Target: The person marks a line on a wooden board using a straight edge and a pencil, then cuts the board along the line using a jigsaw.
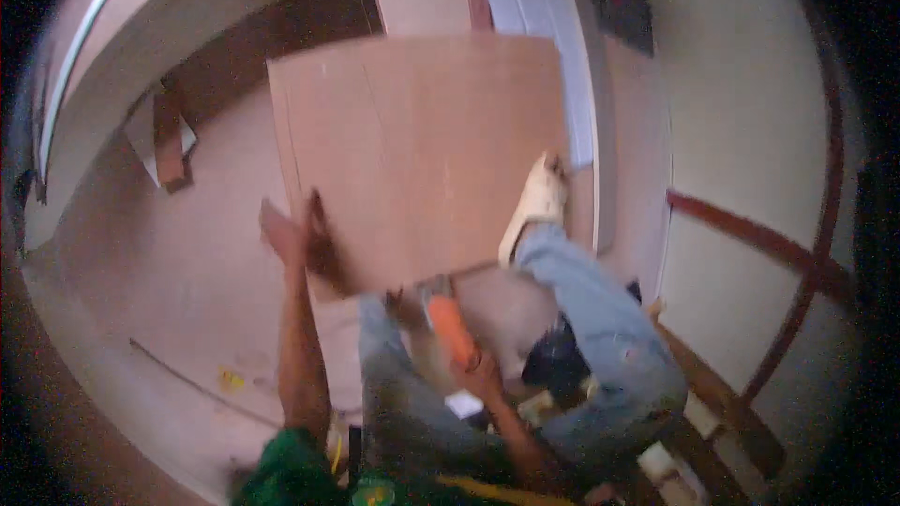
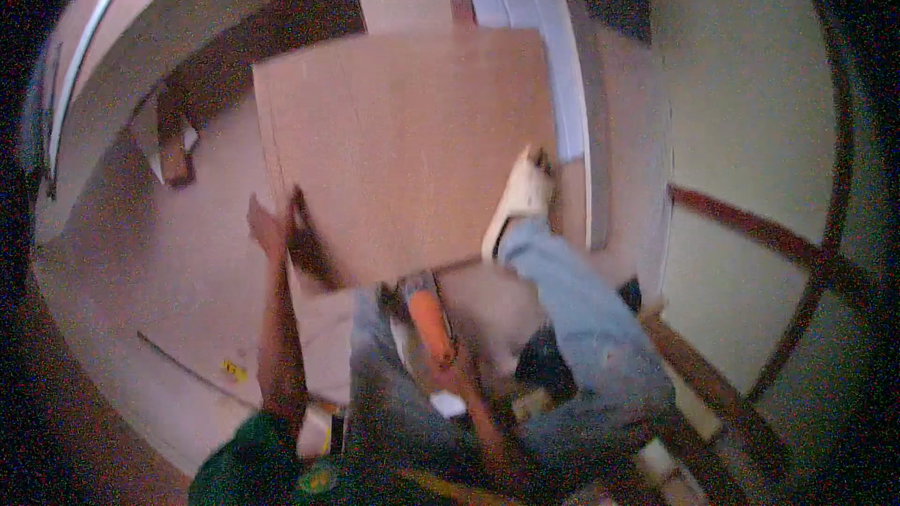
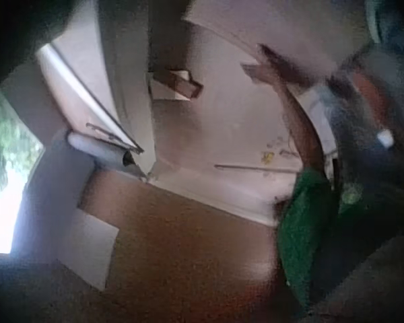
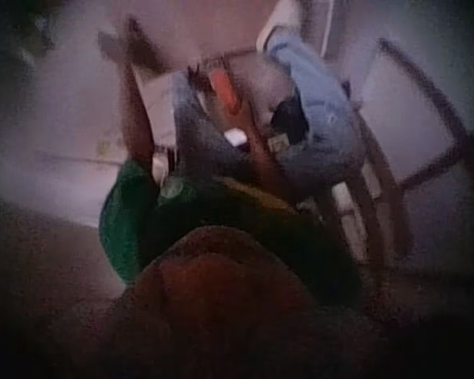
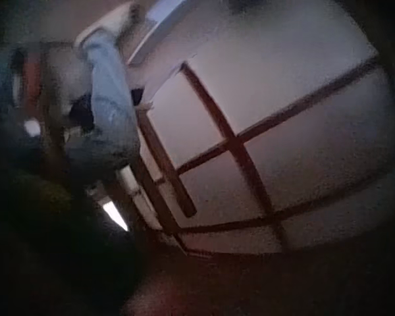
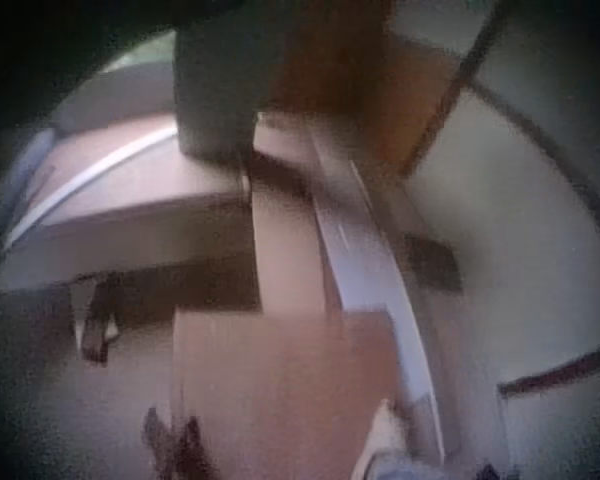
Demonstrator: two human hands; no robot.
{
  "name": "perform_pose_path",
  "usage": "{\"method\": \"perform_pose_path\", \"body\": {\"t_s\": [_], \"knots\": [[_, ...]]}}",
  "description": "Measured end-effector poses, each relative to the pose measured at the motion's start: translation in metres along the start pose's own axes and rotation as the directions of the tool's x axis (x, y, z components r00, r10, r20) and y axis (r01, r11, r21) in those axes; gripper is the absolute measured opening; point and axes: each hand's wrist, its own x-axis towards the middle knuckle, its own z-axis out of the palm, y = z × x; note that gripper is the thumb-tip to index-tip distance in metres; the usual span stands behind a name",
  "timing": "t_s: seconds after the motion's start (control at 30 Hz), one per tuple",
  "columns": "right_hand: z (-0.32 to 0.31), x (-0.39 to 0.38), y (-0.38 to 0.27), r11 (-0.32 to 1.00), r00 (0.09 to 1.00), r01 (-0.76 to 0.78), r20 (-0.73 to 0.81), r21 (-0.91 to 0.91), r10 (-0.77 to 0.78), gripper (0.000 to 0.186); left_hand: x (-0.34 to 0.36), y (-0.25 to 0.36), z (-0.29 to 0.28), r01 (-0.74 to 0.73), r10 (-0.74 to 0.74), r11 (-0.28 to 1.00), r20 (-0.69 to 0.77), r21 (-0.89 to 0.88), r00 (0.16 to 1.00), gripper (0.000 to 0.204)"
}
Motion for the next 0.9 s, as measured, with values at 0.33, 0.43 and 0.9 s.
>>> {"method": "perform_pose_path", "body": {"t_s": [0.33, 0.43, 0.9], "knots": [[-0.06, 0.086, 0.031, 0.957, 0.556, -0.289, 0.816, 0.012, 0.158, 0.043, 0.006, 0.011, 0.006, 0.237, 0.068, 0.797, 0.471, -0.556, 0.88, 0.057], [-0.084, 0.123, 0.031, 0.965, 0.443, -0.226, 0.869, -0.13, 0.221, 0.039, 0.001, -0.002, 0.005, 0.191, 0.117, 0.777, 0.436, -0.6, 0.892, 0.056], [-0.104, 0.224, 0.051, 0.783, 0.365, 0.272, 0.813, -0.559, 0.454, 0.023, -0.049, -0.055, 0.003, 0.311, 0.215, 0.668, 0.575, -0.676, 0.789, 0.04]]}}
